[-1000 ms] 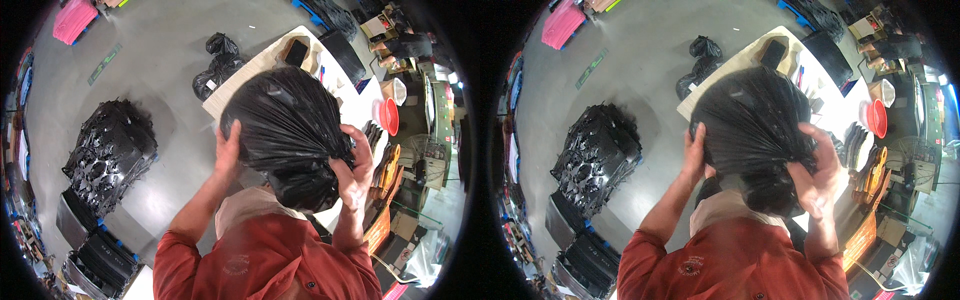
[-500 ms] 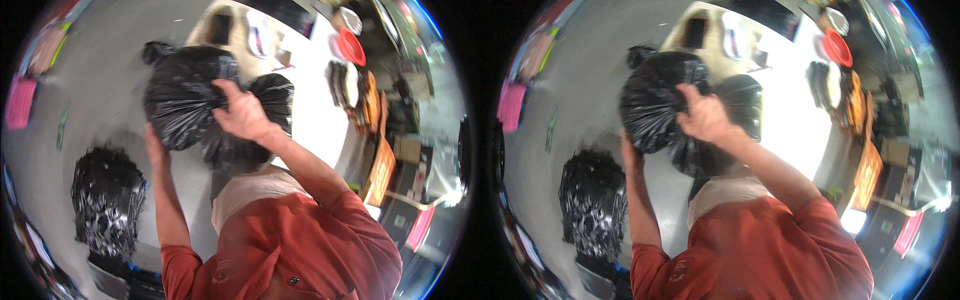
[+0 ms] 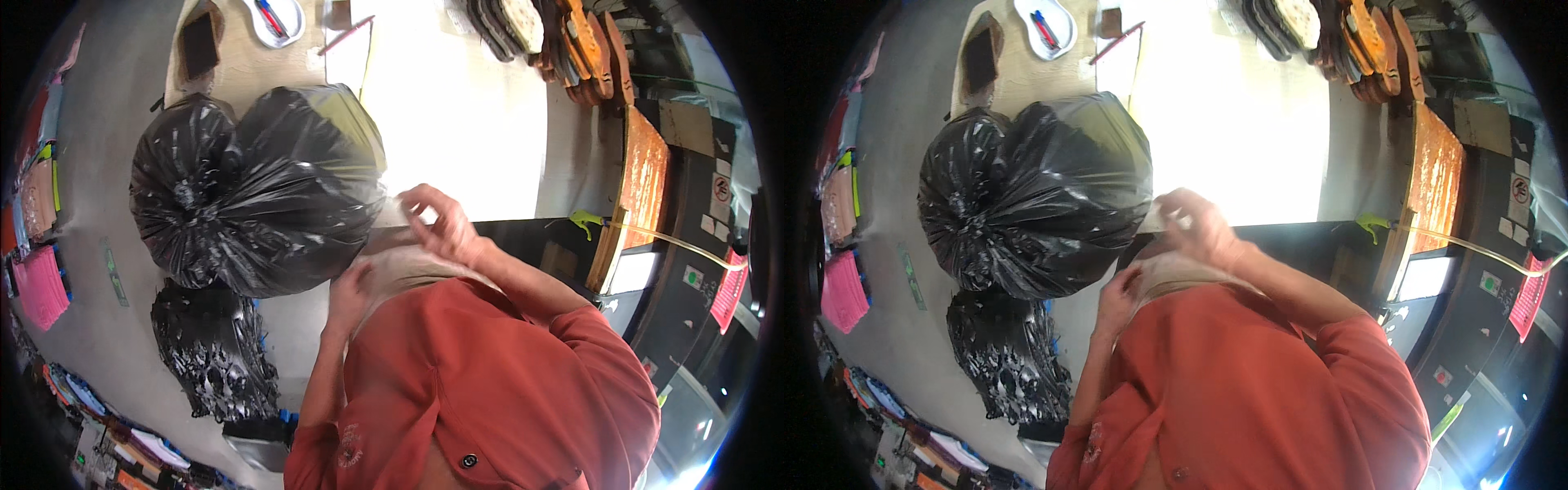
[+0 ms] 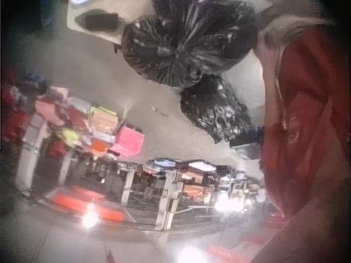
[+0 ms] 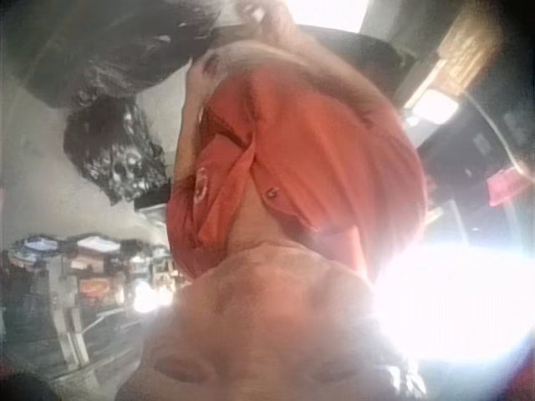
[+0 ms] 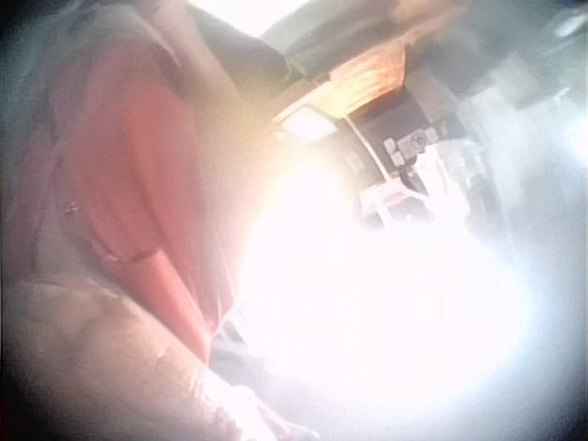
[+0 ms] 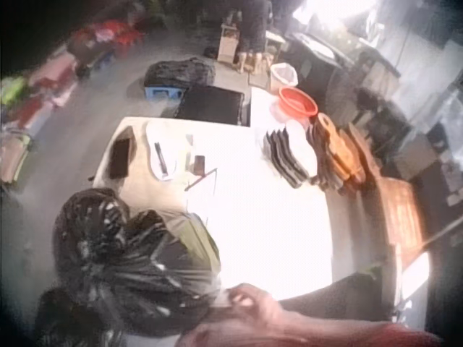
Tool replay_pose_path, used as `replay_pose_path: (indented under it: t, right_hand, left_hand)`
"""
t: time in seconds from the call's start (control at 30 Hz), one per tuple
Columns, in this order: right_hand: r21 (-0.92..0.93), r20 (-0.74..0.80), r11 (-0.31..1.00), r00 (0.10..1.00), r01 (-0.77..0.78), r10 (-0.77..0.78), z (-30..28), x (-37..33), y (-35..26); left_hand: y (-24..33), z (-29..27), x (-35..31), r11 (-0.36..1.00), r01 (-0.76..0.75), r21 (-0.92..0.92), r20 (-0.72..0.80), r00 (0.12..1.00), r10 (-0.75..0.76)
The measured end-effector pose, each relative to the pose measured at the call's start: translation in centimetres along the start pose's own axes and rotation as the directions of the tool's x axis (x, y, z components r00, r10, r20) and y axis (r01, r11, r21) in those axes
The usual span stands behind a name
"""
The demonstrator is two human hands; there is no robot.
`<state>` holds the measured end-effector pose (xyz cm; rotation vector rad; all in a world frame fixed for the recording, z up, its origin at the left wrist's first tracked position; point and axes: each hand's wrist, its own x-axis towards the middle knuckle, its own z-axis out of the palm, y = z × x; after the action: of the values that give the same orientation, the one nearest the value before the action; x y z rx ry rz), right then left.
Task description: The person feeds a sheet of black rubber through a roller machine, then peels off cut-out shapes and scrap pieces by hand. They gather the pieces, place them into a black plastic bag, tie the bag, and affix a label.
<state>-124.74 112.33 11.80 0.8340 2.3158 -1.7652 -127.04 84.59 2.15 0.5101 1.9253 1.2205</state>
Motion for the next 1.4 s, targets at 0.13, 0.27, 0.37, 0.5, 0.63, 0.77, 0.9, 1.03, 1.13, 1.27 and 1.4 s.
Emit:
replay_pose_path:
  t: [0.13,0.27,0.37,0.5,0.63,0.77,0.9,1.03,1.13,1.27,1.4]
  right_hand:
    - [-0.028,-0.256,0.979,0.949,-0.200,0.186,-6.2,1.6,7.6]
    - [-0.076,-0.295,0.945,0.913,-0.318,0.283,-9.4,2.3,10.6]
    - [0.065,-0.222,0.937,0.910,-0.344,0.349,-9.0,1.6,11.7]
    - [0.067,-0.230,0.954,0.926,-0.291,0.299,-8.5,1.5,13.4]
    - [0.090,-0.257,0.958,0.923,-0.274,0.288,-10.2,2.2,14.1]
    - [-0.361,-0.349,0.930,0.915,0.069,-0.203,-12.1,3.7,12.6]
    - [-0.375,-0.305,0.915,0.913,0.146,-0.271,-11.7,6.9,11.2]
    - [-0.404,-0.249,0.896,0.920,0.185,-0.303,-9.3,10.0,11.0]
    - [-0.430,-0.195,0.881,0.932,0.199,-0.306,-8.0,11.3,11.1]
    - [-0.449,-0.198,0.874,0.933,0.185,-0.299,-7.3,12.4,11.0]
    - [-0.445,-0.210,0.879,0.934,0.173,-0.290,-7.0,12.6,10.7]
  left_hand:
    - [8.9,4.3,7.2,0.996,-0.078,0.044,0.016,0.997,0.077]
    - [9.7,7.6,12.5,0.818,-0.270,0.507,-0.081,0.931,0.357]
    - [8.2,9.3,14.1,0.745,-0.139,0.653,-0.037,0.976,0.214]
    - [7.3,11.3,14.7,0.675,-0.165,0.719,-0.041,0.960,0.278]
    - [8.0,13.8,15.0,0.692,-0.191,0.696,0.007,0.966,0.259]
    - [9.4,15.1,15.1,0.763,-0.290,0.577,-0.001,0.935,0.356]
    - [10.0,13.0,16.9,0.731,-0.341,0.591,-0.091,0.872,0.480]
    - [8.9,10.2,21.2,0.677,-0.333,0.656,-0.092,0.855,0.511]
    - [7.5,9.6,23.3,0.609,-0.337,0.718,-0.083,0.827,0.556]
    - [6.2,10.0,23.9,0.569,-0.338,0.750,-0.105,0.788,0.606]
    - [6.1,10.1,23.7,0.600,-0.339,0.725,-0.107,0.805,0.584]
